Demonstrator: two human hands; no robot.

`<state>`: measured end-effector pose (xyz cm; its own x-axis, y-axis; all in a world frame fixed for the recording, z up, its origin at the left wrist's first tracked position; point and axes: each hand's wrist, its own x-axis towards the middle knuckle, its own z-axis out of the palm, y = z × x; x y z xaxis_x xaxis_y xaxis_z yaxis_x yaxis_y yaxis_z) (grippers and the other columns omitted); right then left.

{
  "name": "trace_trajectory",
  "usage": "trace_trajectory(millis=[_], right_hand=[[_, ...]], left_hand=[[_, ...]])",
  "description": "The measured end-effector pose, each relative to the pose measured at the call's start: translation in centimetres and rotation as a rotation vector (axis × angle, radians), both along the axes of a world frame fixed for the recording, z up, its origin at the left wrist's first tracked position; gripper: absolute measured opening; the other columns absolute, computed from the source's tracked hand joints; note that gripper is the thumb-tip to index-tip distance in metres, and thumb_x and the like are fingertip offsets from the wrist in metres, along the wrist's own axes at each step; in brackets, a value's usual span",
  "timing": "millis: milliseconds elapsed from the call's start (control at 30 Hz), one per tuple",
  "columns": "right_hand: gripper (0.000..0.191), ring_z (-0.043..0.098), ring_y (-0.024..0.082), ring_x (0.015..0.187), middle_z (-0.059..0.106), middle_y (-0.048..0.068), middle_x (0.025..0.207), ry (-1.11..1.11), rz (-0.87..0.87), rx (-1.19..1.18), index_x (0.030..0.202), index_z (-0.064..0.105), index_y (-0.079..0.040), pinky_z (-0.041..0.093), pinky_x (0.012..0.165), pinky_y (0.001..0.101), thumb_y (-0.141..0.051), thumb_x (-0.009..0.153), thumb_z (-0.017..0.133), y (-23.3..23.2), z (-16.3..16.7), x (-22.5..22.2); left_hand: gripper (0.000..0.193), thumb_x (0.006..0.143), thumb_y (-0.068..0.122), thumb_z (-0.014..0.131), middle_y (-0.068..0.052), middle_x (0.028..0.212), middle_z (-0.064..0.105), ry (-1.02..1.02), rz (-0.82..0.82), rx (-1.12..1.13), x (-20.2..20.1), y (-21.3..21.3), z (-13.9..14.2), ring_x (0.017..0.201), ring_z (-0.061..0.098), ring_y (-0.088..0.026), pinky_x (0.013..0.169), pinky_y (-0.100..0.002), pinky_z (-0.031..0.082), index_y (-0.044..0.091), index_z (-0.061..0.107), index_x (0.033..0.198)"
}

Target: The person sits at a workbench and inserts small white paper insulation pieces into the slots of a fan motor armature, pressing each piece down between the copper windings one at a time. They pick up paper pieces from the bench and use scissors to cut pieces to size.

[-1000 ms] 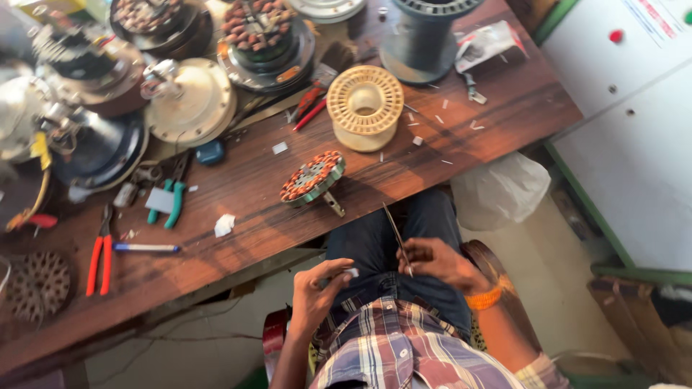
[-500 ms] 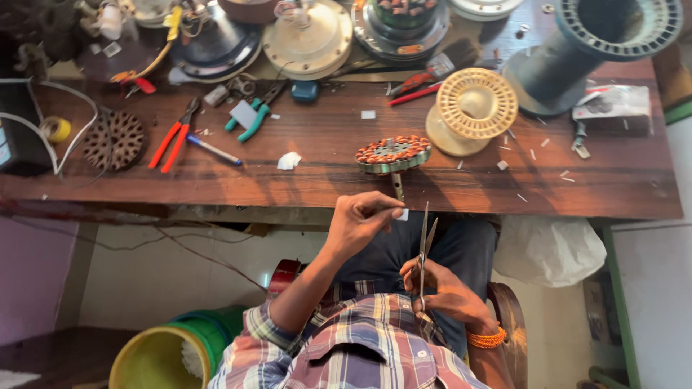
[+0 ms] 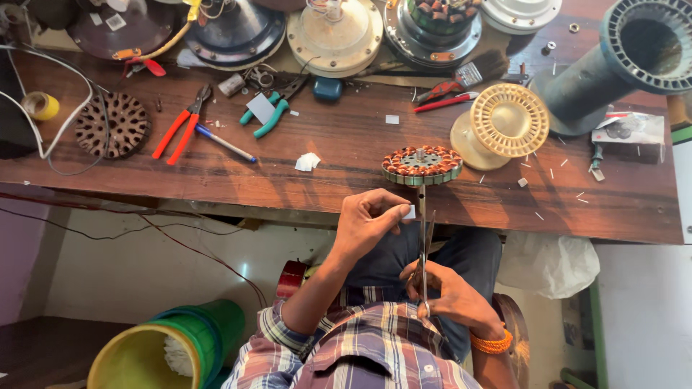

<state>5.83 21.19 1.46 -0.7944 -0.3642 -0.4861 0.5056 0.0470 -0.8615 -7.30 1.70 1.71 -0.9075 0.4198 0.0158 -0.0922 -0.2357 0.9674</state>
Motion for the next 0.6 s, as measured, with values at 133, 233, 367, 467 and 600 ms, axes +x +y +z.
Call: trace_trajectory(millis=[133, 233, 367, 467, 600], right_hand=[[0.062, 0.06, 0.012, 0.09, 0.064, 0.004, 0.092, 0.07, 0.011, -0.03, 0.122, 0.062, -0.002, 0.051, 0.081, 0.0275, -0.011, 0.066, 0.089, -1.2, 1.4, -1.2], [0.06, 0.062, 0.013, 0.092, 0.065, 0.004, 0.095, 0.106, 0.04, -0.091, 0.122, 0.063, -0.001, 0.053, 0.081, 0.0291, -0.01, 0.068, 0.088, -1.4, 1.0, -2.3], [0.067, 0.063, 0.012, 0.094, 0.066, 0.002, 0.098, 0.178, 0.133, -0.063, 0.125, 0.061, -0.002, 0.054, 0.084, 0.0294, -0.01, 0.065, 0.092, -0.9, -1.0, -3.0], [0.071, 0.062, 0.011, 0.091, 0.066, 0.002, 0.095, 0.204, 0.205, 0.025, 0.131, 0.063, -0.001, 0.052, 0.082, 0.0291, -0.012, 0.067, 0.091, -0.3, -1.4, -2.6], [0.074, 0.06, 0.008, 0.09, 0.064, 0.001, 0.094, 0.04, 0.15, -0.044, 0.137, 0.062, 0.0, 0.051, 0.079, 0.0269, -0.011, 0.069, 0.089, -0.3, -1.0, -2.6]], left_hand=[[0.015, 0.094, 0.008, 0.073, -0.005, 0.083, 0.075, 0.0, -0.003, 0.05, -0.4, -1.4, 1.5, 0.065, 0.065, -0.005, 0.058, -0.021, 0.052, -0.003, 0.075, 0.104], [0.012, 0.095, 0.007, 0.071, -0.005, 0.083, 0.075, 0.073, 0.073, 0.045, -0.4, -2.2, 2.3, 0.064, 0.066, -0.005, 0.057, -0.022, 0.055, -0.004, 0.075, 0.101], [0.011, 0.099, 0.008, 0.071, -0.004, 0.081, 0.074, 0.141, 0.122, -0.015, -0.2, -2.9, 1.2, 0.064, 0.067, -0.005, 0.058, -0.021, 0.054, -0.002, 0.074, 0.103], [0.012, 0.102, 0.01, 0.072, -0.003, 0.084, 0.075, 0.104, 0.113, 0.015, 0.4, -2.7, 0.2, 0.066, 0.065, -0.004, 0.057, -0.02, 0.052, -0.001, 0.075, 0.106], [0.012, 0.101, 0.011, 0.073, -0.001, 0.082, 0.075, 0.14, 0.131, -0.067, 0.2, -2.4, 0.1, 0.065, 0.067, -0.002, 0.056, -0.019, 0.052, 0.001, 0.076, 0.105]])
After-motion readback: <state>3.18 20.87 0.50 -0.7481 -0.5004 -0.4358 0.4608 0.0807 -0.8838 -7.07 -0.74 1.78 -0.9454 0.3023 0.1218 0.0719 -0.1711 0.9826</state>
